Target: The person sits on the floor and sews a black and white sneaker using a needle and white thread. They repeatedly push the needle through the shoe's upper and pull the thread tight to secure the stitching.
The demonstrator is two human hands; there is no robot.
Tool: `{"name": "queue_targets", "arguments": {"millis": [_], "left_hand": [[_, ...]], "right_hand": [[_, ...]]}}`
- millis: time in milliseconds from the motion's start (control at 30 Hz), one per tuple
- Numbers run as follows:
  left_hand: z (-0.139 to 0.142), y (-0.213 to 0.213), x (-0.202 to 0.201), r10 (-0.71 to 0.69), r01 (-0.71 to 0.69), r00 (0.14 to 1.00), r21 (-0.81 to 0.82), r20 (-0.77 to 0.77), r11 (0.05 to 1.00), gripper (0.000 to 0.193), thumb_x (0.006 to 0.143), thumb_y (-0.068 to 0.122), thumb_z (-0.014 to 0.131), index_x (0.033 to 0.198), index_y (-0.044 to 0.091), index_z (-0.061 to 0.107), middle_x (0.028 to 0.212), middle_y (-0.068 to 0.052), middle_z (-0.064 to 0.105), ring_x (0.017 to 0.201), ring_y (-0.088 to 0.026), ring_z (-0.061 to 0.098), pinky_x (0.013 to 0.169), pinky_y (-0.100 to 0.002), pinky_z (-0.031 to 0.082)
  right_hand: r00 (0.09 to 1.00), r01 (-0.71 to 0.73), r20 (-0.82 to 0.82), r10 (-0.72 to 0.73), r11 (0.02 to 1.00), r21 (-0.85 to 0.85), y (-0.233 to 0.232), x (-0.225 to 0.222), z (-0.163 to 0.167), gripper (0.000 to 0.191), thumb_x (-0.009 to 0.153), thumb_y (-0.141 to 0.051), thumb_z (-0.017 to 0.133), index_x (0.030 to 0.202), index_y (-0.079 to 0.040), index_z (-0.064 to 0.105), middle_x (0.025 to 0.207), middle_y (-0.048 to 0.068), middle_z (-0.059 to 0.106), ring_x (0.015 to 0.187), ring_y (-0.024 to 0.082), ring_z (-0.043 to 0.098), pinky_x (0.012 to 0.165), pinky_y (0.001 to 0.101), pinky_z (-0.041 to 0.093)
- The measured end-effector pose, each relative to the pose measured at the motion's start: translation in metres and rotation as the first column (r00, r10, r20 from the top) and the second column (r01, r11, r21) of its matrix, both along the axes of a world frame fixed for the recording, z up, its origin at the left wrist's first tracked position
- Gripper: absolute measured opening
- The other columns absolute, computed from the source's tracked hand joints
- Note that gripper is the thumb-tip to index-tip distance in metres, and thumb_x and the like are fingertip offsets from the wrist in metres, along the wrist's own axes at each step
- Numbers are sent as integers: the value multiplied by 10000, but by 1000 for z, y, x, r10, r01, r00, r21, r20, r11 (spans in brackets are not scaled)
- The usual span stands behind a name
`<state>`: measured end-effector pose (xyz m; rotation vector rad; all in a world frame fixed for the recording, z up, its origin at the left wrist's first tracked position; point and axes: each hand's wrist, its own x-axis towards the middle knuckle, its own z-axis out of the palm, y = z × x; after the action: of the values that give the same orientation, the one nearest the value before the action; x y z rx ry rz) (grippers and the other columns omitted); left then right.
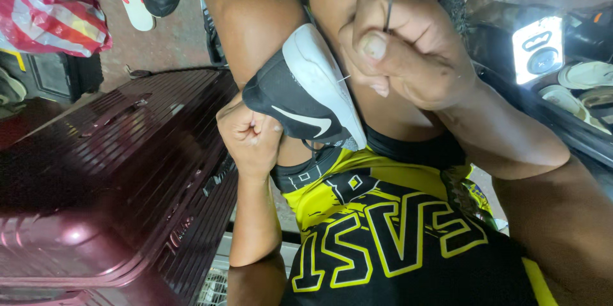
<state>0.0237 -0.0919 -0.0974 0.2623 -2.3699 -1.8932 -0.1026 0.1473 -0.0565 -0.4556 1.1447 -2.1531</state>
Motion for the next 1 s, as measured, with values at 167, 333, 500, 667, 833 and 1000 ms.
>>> {"name": "queue_targets", "arguments": {"millis": [167,333,500,667,833,1000], "left_hand": [[-11,-11,-3,-15,25,998,145,-68,989,387,894,87,712,683,31,392,690,-37,438,615,-119,402,606,-288,317],[-11,-16,-5,104,-106,994,260,24,960,551,915,112,772,635,74,299,655,-18,405,625,-113,355,558,-265,243],[17,-10,-8,37,-63,995,301,93,952,216,913,153,647,781,48,513,745,18,486,658,-67,470,592,-218,374],[45,32,1,14,-54,973,167,232,984,258,909,108,791,1111,-18,694,897,-8,645,814,-73,573,756,-232,473],[43,35,0,37,-193,962,583,269,789,268,1036,68,708,1272,-52,664,1170,-101,736,1026,-146,683,986,-296,538],[28,9,-1,-120,-71,977,801,175,594,387,1029,142,702,1347,-57,608,1285,-128,702,1138,-198,674,1067,-335,503]], "right_hand": [[997,63,-59,-56,991,119,-9,-2,-1,321,1168,-179,457,875,-54,413,629,-4,407,516,38,329,507,204,275],[988,142,48,-144,988,56,-11,-3,-4,280,1138,-176,455,884,-70,407,583,-33,362,463,17,298,453,199,250],[987,150,-62,-148,988,36,-9,3,-1,271,1171,-210,447,943,-71,404,640,-20,395,504,30,338,487,193,310],[961,145,-255,-108,981,131,-3,17,2,289,1217,-240,395,1014,-39,438,760,39,485,558,56,410,559,194,371],[904,329,-301,-304,944,34,30,25,-16,342,1163,-285,358,1185,-12,563,1068,211,616,730,182,557,488,202,423],[833,547,-238,-500,811,207,77,35,-24,314,1206,-193,447,1400,51,482,1165,253,615,932,250,697,556,285,508]]}}
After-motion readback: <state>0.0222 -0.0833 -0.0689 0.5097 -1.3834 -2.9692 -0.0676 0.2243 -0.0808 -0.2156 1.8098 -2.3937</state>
